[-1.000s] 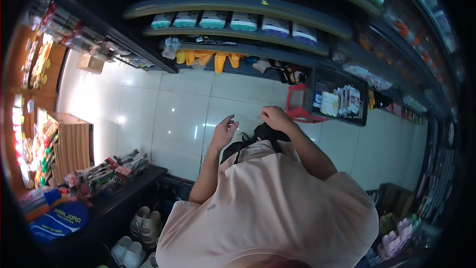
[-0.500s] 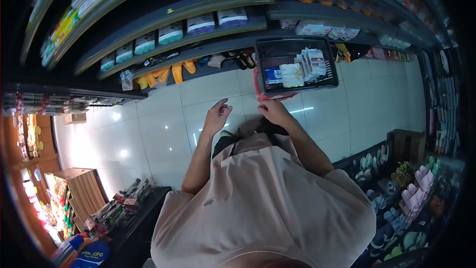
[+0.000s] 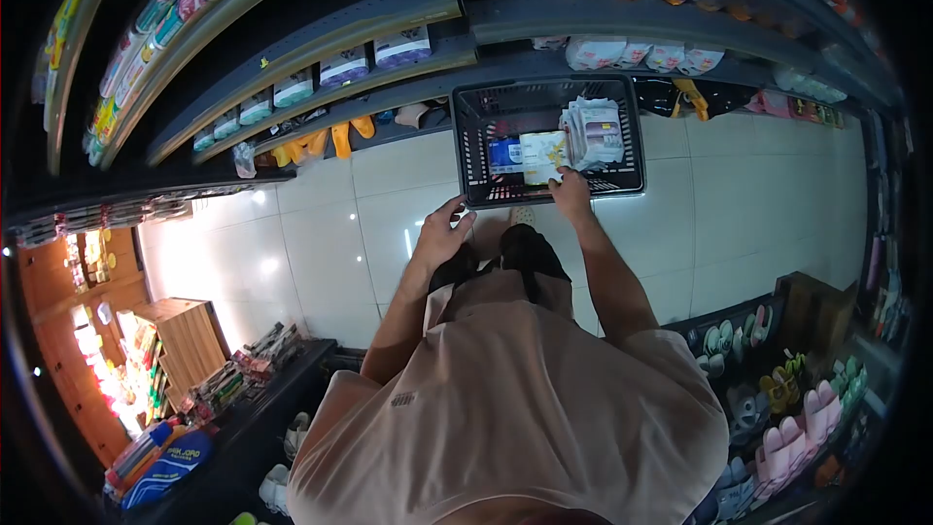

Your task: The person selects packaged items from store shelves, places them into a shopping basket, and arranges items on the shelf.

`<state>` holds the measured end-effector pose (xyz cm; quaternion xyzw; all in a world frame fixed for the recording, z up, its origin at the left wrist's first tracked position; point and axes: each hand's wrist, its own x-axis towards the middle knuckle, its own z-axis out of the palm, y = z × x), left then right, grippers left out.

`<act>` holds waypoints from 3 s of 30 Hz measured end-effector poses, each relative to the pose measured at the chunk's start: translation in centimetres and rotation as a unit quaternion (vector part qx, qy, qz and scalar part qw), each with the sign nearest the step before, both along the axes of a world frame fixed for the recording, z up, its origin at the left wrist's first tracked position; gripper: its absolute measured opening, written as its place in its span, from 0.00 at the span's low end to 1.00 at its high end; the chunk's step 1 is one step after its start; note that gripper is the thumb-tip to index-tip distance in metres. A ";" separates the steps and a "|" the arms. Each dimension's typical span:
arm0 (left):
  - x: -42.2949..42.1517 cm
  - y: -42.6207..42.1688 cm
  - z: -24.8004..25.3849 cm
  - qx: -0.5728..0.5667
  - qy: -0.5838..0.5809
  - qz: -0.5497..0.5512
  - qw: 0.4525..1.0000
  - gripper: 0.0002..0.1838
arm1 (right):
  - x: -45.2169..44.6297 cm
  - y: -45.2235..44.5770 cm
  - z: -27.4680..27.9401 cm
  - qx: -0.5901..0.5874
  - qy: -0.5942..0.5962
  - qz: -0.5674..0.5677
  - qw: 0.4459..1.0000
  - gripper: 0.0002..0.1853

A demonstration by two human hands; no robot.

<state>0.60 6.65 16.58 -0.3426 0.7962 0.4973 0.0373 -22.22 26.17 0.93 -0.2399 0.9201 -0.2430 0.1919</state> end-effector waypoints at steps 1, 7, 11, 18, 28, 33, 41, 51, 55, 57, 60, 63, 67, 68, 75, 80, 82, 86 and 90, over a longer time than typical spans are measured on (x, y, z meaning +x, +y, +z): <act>-0.3 0.2 0.3 0.000 -0.013 0.002 1.000 0.27 | -1.0 -0.2 -1.1 0.027 -0.025 -0.007 0.999 0.21; 0.0 1.3 -0.4 -0.005 -0.047 0.019 0.999 0.27 | -5.1 -1.5 -10.6 0.154 -0.142 0.017 0.978 0.30; 1.2 2.0 -1.4 -0.021 -0.067 0.034 0.997 0.26 | -6.4 -2.5 -14.7 0.183 -0.212 0.086 0.956 0.28; 1.8 2.9 -2.9 0.004 -0.095 0.088 0.992 0.25 | -6.6 -3.1 -22.4 0.163 -0.273 -0.147 0.936 0.47; 0.2 3.1 -2.7 0.001 -0.085 0.064 0.994 0.25 | -7.5 -3.3 -19.8 0.108 -0.311 -0.087 0.940 0.49; -0.4 2.7 -2.5 0.017 -0.083 0.067 0.994 0.25 | -6.6 -3.7 -20.2 -0.070 -0.173 -0.091 0.978 0.35; -2.1 1.9 -5.1 0.042 -0.013 0.143 0.989 0.25 | -6.3 -4.6 -2.7 -0.094 -0.504 -0.061 0.856 0.42; -4.6 1.9 -5.9 0.300 0.170 0.373 0.861 0.22 | -3.6 -6.4 -1.1 -0.131 -0.583 0.002 0.802 0.33; -2.6 1.4 -6.6 0.279 0.164 0.397 0.859 0.22 | -6.4 -6.6 -12.0 -0.093 -0.299 -0.079 0.946 0.37; -2.0 1.4 -6.7 0.263 0.162 0.409 0.859 0.23 | -7.0 -6.0 -17.6 -0.140 -0.290 -0.118 0.939 0.41; -0.8 1.3 -7.1 0.243 0.135 0.412 0.867 0.23 | -6.6 -4.9 -25.5 -0.131 -0.266 -0.151 0.943 0.43; -0.1 1.5 -7.0 0.233 0.149 0.418 0.865 0.23 | -6.5 -5.3 -27.0 -0.023 -0.226 -0.140 0.964 0.49; 0.4 1.5 -6.4 0.232 0.133 0.430 0.862 0.24 | -6.3 -5.0 -28.6 0.050 -0.195 -0.186 0.962 0.57; 0.5 1.5 -6.5 0.233 0.134 0.431 0.861 0.24 | -6.4 -5.3 -27.3 0.043 -0.197 -0.198 0.959 0.58; 0.6 1.1 -6.5 0.245 0.149 0.434 0.854 0.25 | -6.8 -5.9 -26.0 -0.035 -0.275 -0.150 0.949 0.49; 0.5 1.0 -6.1 0.238 0.151 0.433 0.856 0.25 | -7.2 -4.7 -29.9 -0.216 -0.310 -0.216 0.900 0.38; 0.6 1.0 -6.1 0.233 0.152 0.429 0.860 0.25 | -7.3 -6.1 -24.7 -0.182 -0.308 -0.221 0.907 0.35; 0.5 1.1 -5.0 0.223 0.151 0.419 0.867 0.24 | -7.6 -7.0 -18.5 -0.079 -0.332 -0.157 0.927 0.27; 1.3 0.9 -4.3 0.209 0.146 0.405 0.878 0.24 | -6.6 -6.8 -16.0 -0.102 -0.310 -0.129 0.937 0.27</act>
